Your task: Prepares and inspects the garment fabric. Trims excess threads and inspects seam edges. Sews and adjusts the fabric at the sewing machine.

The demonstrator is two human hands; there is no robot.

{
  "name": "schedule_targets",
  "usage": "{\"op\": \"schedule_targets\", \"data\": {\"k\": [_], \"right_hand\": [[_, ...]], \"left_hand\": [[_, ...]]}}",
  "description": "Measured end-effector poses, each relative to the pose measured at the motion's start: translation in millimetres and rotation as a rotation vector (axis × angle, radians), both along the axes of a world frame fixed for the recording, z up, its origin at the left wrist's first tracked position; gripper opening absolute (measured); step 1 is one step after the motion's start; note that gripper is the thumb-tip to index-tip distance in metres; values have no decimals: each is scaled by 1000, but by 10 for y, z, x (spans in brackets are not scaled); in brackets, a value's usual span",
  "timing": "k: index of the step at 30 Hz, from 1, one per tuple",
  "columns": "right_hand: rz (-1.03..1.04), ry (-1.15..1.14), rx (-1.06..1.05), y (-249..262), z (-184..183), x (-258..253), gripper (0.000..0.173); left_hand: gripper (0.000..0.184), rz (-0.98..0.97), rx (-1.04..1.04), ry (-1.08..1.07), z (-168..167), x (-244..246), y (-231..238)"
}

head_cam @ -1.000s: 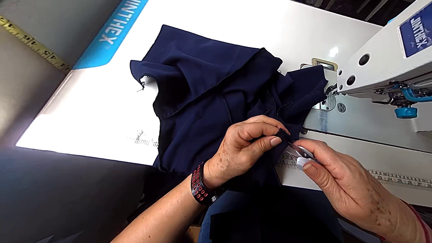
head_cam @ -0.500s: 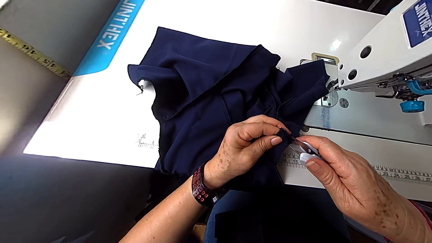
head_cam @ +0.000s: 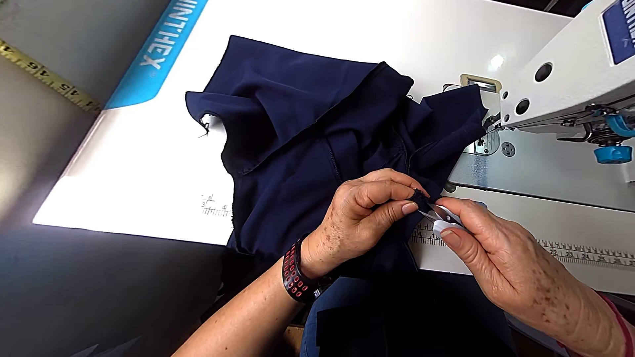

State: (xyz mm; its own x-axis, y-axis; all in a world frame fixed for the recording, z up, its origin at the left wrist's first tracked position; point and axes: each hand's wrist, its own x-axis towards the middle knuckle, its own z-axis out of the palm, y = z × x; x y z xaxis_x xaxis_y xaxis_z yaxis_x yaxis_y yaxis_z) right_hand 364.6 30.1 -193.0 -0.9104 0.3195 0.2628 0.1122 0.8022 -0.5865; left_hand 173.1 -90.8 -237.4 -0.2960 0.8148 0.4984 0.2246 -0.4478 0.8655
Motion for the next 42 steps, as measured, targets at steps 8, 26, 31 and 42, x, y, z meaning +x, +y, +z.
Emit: {"op": "schedule_targets", "data": {"k": [8, 26, 31, 42], "right_hand": [[-33, -69, 174, -26, 8, -5, 41], [61, -198, -1029, 91, -62, -4, 28], [71, 15, 223, 140, -166, -40, 41], [224, -165, -1297, 223, -227, 7, 25]], "left_hand": [[11, -8, -19, 67, -10, -8, 6], [12, -58, -135, 15, -17, -17, -14], [12, -43, -128, 57, -14, -18, -18], [13, -183, -216, -88, 11, -49, -20]]}}
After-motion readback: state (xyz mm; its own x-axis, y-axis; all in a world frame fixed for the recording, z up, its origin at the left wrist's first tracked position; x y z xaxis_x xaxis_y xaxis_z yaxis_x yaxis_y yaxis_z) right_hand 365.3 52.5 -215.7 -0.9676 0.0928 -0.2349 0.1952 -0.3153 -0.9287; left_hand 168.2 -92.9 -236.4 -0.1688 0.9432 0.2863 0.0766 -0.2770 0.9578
